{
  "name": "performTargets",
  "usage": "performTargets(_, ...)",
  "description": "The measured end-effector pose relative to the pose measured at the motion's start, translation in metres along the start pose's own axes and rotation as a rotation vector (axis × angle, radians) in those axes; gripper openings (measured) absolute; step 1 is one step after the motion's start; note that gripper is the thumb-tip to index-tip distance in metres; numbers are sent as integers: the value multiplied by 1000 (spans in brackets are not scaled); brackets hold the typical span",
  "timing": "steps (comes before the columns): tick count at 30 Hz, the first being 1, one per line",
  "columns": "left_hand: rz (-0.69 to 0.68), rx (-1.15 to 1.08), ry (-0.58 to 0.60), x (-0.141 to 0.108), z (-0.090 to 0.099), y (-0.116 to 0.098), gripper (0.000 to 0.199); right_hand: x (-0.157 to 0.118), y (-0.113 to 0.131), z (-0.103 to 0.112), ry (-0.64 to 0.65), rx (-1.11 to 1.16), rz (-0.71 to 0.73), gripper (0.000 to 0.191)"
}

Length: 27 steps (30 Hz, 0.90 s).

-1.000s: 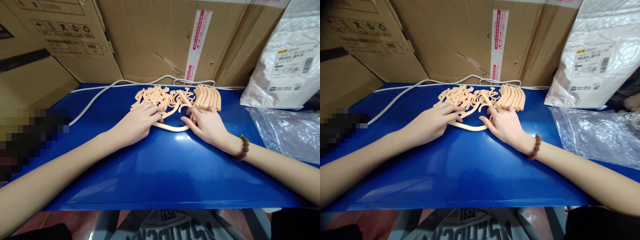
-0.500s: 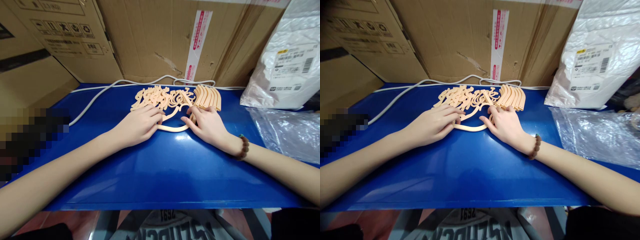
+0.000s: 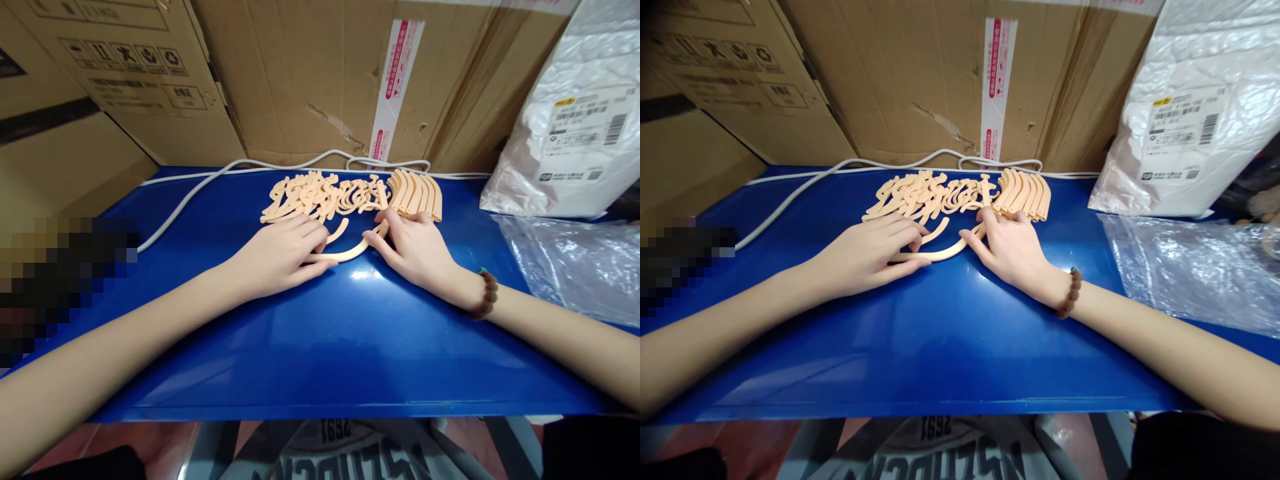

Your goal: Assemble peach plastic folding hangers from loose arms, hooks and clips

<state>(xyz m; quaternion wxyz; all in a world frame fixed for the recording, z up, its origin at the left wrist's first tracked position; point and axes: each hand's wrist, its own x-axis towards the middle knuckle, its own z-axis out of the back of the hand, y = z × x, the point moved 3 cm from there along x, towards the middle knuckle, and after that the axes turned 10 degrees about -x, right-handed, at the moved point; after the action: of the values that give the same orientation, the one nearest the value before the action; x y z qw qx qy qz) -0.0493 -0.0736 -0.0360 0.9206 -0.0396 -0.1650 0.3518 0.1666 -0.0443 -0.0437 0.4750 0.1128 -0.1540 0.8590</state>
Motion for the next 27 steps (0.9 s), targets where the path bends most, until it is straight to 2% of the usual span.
performTargets(11,19,-73,18,-2,-3,-2,25,0,1,0,-1,-48,30,43)
performTargets(27,-18,-139,-33,-2,-9,-10,13,1,3,3,1,-29,14,43)
